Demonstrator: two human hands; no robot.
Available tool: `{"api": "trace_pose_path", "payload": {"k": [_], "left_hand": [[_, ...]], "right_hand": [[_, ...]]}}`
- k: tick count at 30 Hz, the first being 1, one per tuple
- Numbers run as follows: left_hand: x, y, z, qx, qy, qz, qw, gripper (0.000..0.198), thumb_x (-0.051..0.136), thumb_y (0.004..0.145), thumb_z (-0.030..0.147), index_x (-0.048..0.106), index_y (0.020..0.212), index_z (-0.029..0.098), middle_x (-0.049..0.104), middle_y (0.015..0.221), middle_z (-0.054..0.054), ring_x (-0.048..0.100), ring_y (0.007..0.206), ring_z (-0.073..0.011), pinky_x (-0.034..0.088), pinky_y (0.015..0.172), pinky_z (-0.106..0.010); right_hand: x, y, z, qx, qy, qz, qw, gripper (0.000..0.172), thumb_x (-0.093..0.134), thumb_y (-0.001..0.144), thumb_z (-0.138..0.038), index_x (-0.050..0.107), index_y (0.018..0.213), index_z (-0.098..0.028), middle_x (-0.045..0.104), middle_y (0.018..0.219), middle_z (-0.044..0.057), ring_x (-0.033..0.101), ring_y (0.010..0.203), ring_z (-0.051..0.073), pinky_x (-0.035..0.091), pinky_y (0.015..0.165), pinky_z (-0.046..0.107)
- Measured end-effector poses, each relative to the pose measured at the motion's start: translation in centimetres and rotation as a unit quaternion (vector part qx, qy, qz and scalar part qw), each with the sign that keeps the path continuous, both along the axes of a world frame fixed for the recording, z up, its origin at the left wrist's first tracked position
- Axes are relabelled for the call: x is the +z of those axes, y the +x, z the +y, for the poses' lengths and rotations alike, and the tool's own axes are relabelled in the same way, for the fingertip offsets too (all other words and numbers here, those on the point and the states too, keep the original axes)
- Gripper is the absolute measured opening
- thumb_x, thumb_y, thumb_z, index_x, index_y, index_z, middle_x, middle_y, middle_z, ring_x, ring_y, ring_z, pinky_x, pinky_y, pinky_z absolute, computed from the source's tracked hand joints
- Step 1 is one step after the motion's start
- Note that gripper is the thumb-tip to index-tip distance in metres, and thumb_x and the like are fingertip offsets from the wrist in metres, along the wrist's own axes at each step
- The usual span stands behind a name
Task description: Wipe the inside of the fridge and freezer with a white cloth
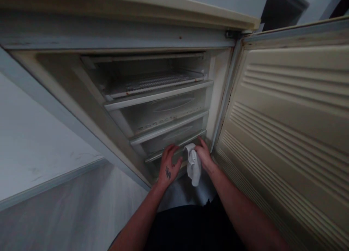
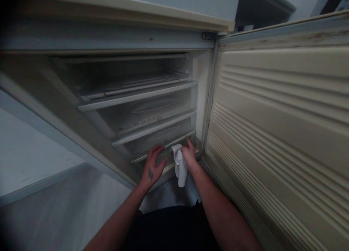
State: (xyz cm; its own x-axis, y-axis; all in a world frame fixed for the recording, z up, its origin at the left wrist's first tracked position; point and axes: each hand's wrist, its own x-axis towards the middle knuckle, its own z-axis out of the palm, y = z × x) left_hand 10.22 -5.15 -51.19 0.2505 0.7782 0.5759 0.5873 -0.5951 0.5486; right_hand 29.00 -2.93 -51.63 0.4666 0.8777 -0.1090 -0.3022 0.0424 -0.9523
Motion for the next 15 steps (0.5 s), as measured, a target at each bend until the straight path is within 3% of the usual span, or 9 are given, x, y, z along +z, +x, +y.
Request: {"api": "trace_pose_path", "payload": {"k": [3, 6, 8, 9, 12, 15], "left_hand": [[-1.8, -4.5, -5.7, -0.025, -0.024, 0.041, 0.999, 0.033, 0.065, 0.096, 0.03, 0.067, 0.128, 0.029, 0.073, 0.131, -0.007, 0.07, 0.122, -0.0232, 0.06, 0.104, -0.042], [-3.8, -11.2, -12.4, -0.107, -0.062, 0.22, 0.968, 0.027, 0.065, 0.089, 0.018, 0.071, 0.112, 0.031, 0.077, 0.124, 0.001, 0.071, 0.116, -0.0194, 0.059, 0.1, -0.034], [-4.9, -15.7, -15.7, -0.145, -0.066, 0.337, 0.928, 0.028, 0.066, 0.087, 0.017, 0.071, 0.109, 0.034, 0.079, 0.119, 0.007, 0.071, 0.114, -0.0167, 0.055, 0.103, -0.033], [-5.4, -17.5, -16.8, -0.176, -0.033, 0.365, 0.914, 0.033, 0.068, 0.087, 0.024, 0.07, 0.118, 0.036, 0.078, 0.125, 0.008, 0.07, 0.117, -0.0171, 0.054, 0.105, -0.034], [-6.6, -20.7, -18.1, -0.163, 0.061, 0.388, 0.905, 0.052, 0.07, 0.082, 0.032, 0.065, 0.134, 0.034, 0.077, 0.13, 0.007, 0.068, 0.123, -0.0209, 0.05, 0.108, -0.038], [-7.3, -21.0, -17.9, -0.158, 0.107, 0.405, 0.894, 0.05, 0.067, 0.084, 0.031, 0.066, 0.134, 0.034, 0.079, 0.125, 0.008, 0.069, 0.119, -0.019, 0.051, 0.105, -0.036]], "right_hand": [[0.0, 1.0, -0.6, -0.108, -0.016, 0.084, 0.99, 0.085, 0.061, 0.062, -0.029, 0.059, 0.145, -0.013, 0.073, 0.093, 0.002, 0.064, 0.071, 0.015, 0.052, 0.064, 0.025], [3.0, 2.6, 2.5, -0.182, 0.078, 0.01, 0.98, 0.08, 0.058, 0.074, -0.037, 0.051, 0.151, -0.015, 0.067, 0.136, 0.012, 0.07, 0.114, 0.021, 0.057, 0.099, 0.036], [5.4, 2.6, 5.5, -0.183, 0.102, -0.094, 0.973, 0.078, 0.049, 0.087, -0.044, 0.043, 0.157, -0.01, 0.049, 0.16, 0.018, 0.051, 0.148, 0.025, 0.04, 0.124, 0.044], [6.3, 1.8, 6.7, -0.179, 0.095, -0.139, 0.969, 0.08, 0.044, 0.092, -0.047, 0.036, 0.161, -0.006, 0.036, 0.168, 0.022, 0.035, 0.159, 0.027, 0.027, 0.131, 0.046], [6.7, -4.6, 7.3, -0.179, 0.073, -0.199, 0.961, 0.092, 0.036, 0.099, -0.053, 0.013, 0.167, 0.006, 0.002, 0.176, 0.028, -0.001, 0.168, 0.029, 0.004, 0.135, 0.05], [4.5, -14.8, 3.7, -0.119, 0.117, -0.266, 0.949, 0.092, 0.03, 0.104, -0.06, 0.008, 0.169, 0.001, 0.002, 0.176, 0.026, -0.006, 0.167, 0.03, 0.008, 0.133, 0.062]]}}
